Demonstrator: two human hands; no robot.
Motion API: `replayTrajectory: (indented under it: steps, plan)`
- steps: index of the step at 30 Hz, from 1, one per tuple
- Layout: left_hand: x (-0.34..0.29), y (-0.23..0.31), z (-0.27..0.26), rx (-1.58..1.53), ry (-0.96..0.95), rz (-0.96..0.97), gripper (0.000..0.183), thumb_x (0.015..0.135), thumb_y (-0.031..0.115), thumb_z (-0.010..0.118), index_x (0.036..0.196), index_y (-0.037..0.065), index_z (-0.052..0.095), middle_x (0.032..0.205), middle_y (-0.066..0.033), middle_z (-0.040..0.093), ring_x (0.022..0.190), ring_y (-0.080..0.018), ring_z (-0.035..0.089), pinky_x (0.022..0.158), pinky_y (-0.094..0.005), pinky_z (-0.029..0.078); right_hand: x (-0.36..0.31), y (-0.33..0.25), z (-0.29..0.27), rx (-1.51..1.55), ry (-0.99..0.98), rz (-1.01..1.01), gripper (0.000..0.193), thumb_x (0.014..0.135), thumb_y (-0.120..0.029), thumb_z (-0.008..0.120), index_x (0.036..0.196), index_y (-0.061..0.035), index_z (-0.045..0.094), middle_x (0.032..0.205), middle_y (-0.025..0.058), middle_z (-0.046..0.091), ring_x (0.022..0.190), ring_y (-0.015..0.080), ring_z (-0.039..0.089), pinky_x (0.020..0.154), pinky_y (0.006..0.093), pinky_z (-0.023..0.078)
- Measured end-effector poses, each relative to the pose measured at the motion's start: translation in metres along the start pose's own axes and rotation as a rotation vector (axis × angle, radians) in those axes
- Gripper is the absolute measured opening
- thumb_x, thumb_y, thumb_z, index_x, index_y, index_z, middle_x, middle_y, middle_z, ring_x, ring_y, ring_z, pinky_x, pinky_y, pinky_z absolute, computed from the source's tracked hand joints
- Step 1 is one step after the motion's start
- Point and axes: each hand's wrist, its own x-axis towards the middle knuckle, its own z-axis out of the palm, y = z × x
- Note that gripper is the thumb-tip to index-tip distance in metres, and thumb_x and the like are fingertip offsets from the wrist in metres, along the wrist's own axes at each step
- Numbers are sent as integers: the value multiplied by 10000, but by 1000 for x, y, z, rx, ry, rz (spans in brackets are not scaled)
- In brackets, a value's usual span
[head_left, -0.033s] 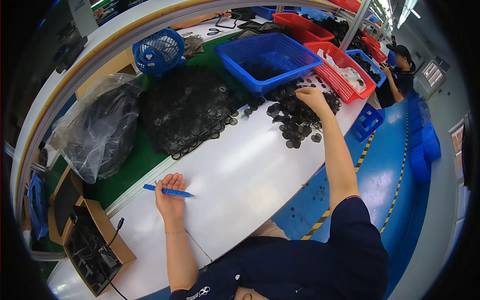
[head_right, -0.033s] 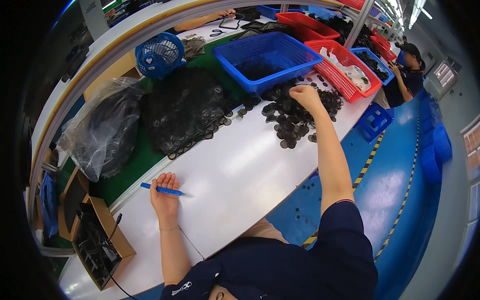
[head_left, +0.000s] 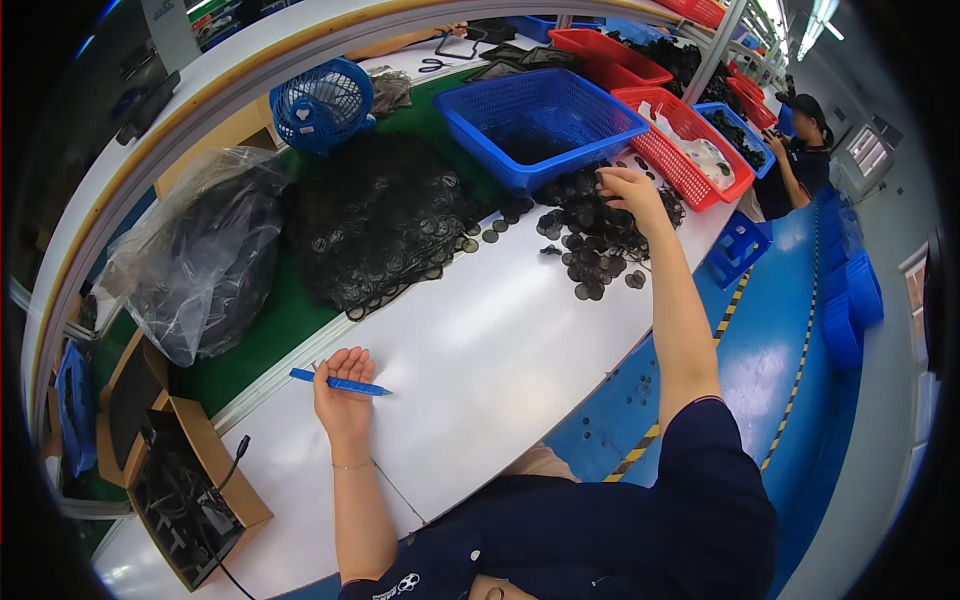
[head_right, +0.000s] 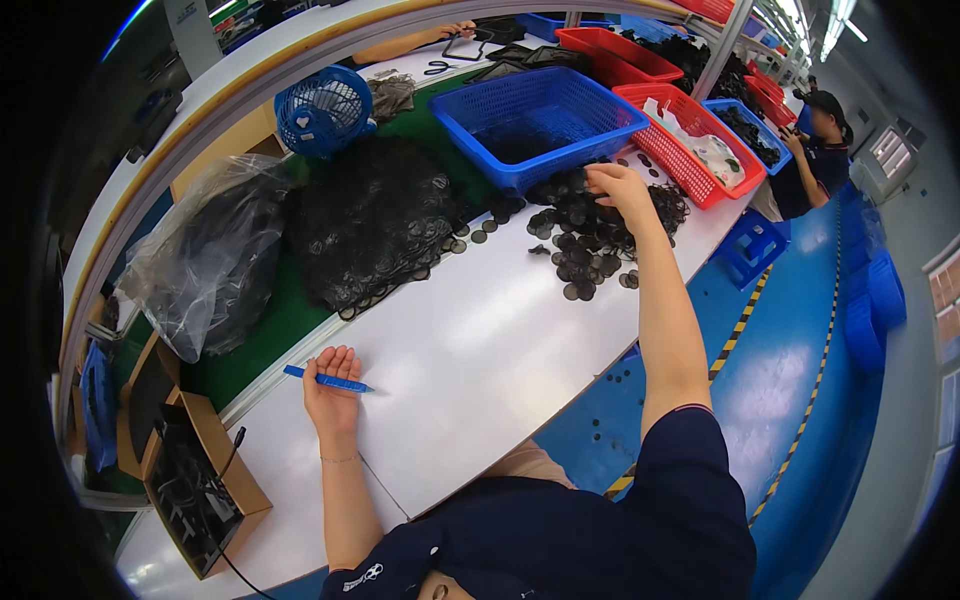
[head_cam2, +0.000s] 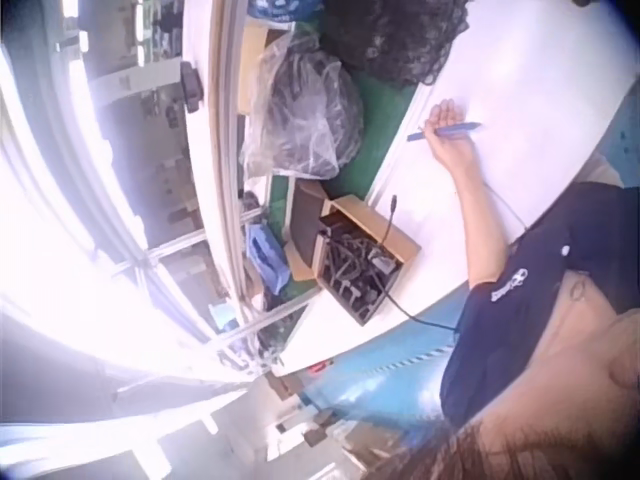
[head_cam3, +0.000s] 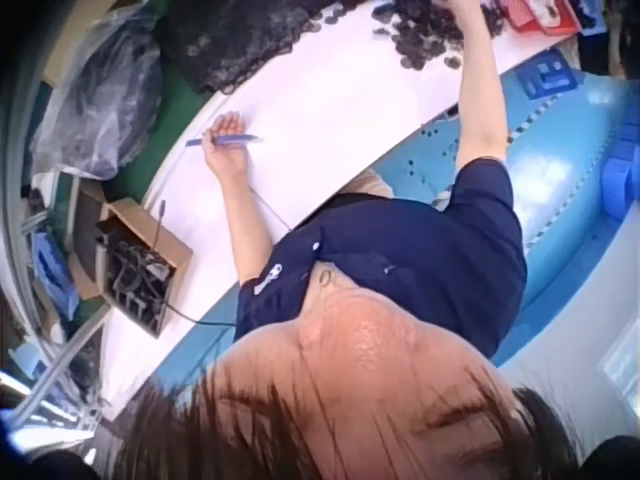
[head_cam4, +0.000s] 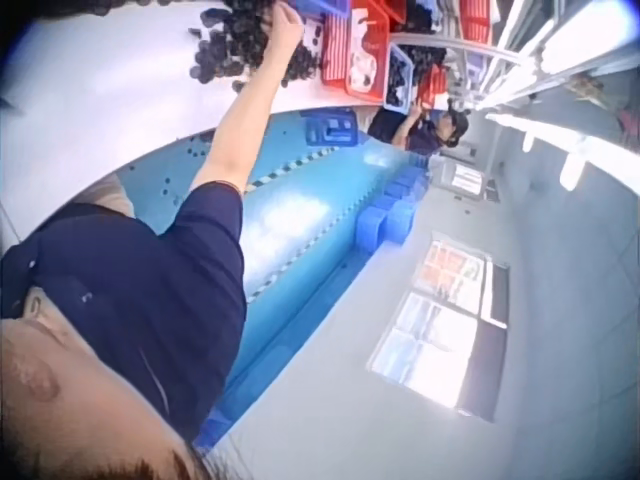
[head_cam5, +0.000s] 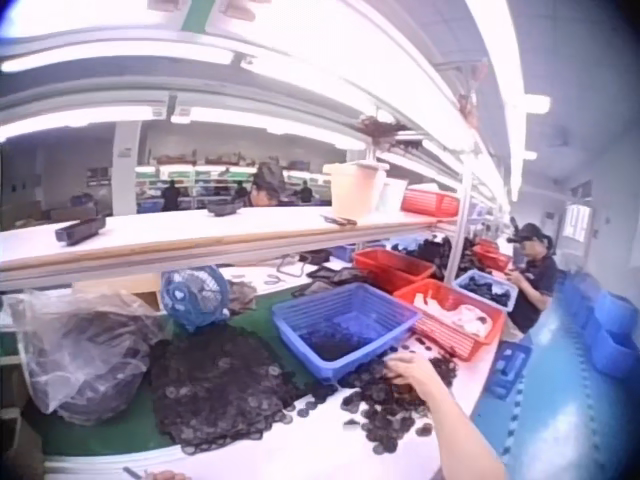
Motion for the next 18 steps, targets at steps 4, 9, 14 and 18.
replayTrajectory:
  steps: [4,9,14,18]
  plan:
    - [0,-2,6,-20,11,13,369,1024,296,450,1119,-25,605,1138,-175,648,1091,-296,621,965,-425,518,10,23,6,-946,293,-244,350,846,-87,580,1176,-29,682,1113,127,708,861,328,679,821,407,543]
    - [-11,-1,15,115,-31,8,451,1039,305,387,1203,-79,559,1191,-219,622,1142,-320,603,975,-414,500,-63,-33,103,-593,-149,-165,204,828,-159,595,887,-27,739,888,141,725,849,347,686,782,439,539]
    - [-9,-9,23,192,-67,5,486,1052,304,340,1256,-91,537,1261,-225,601,1208,-308,576,1001,-400,478,-44,-26,114,-622,-96,-157,262,843,-272,665,801,-20,718,691,116,684,660,230,667,660,363,523]
    - [-21,-6,33,261,-64,66,496,1057,295,328,1337,-72,509,1356,-197,564,1309,-304,502,1067,-417,422,-160,-35,215,-296,-775,-487,532,833,-282,782,1262,-21,607,1160,149,644,1072,240,630,862,345,526]
